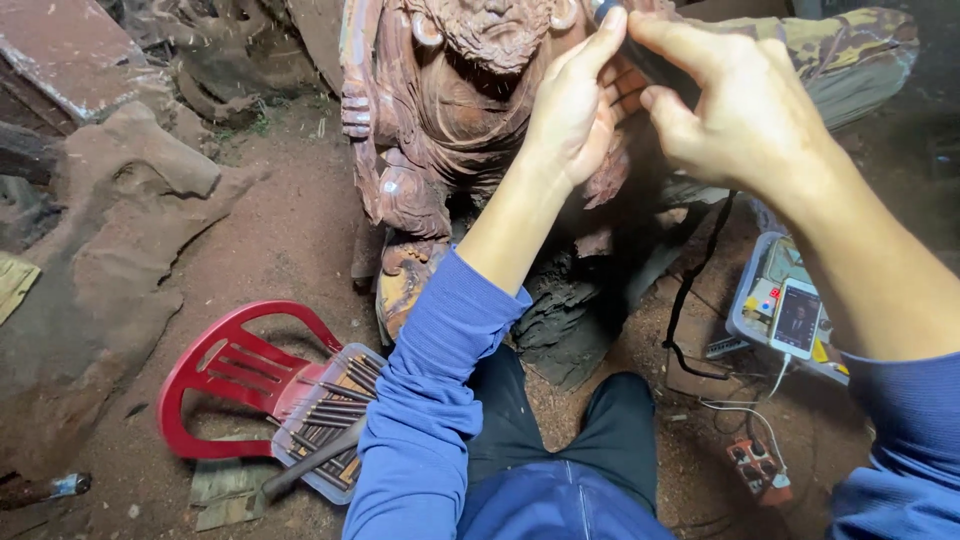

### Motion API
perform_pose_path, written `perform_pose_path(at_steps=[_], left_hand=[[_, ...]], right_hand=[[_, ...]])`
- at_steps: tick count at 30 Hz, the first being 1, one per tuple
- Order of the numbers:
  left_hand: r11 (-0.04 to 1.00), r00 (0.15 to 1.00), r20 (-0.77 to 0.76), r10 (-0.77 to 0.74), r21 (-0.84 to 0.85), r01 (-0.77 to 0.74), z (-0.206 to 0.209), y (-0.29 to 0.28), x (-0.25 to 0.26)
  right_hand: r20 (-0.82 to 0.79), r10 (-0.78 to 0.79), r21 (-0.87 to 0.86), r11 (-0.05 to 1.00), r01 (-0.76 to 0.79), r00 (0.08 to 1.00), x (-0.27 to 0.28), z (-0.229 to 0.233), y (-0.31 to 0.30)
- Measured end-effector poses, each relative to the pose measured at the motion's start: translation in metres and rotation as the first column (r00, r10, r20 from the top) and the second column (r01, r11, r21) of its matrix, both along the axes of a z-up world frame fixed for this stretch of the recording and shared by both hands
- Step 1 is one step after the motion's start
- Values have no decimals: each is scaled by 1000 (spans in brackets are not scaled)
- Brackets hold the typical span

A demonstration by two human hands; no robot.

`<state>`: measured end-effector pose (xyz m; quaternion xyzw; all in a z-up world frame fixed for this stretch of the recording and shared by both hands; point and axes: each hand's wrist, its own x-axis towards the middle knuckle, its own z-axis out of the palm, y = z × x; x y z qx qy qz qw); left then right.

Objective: Carving and detailing a large wooden sculpture using a chisel, mallet, and rotary tool.

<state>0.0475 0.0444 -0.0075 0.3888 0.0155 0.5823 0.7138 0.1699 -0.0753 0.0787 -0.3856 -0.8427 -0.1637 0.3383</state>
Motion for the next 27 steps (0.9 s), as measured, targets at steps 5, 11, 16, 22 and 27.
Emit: perform_pose_path(at_steps=[5,11,16,22,27], left_hand=[[997,999,22,-27,70,25,-5,2,-1],[999,999,9,-38,17,38,-1,3,-4],[999,999,16,-51,2,51,0,6,-5],[998,998,6,-58,38,58,-2,7,-4],[999,999,13,-45,11,45,-4,8,-4]], right_hand=[[7,-25,54,998,24,1000,8,-16,11],[5,26,55,998,-27,1000,5,-12,14],[12,54,82,995,-55,998,4,-12,16],[27,8,50,999,-9,1000,1,-6,11],[29,2,57,998,-3,1000,2,-7,11]])
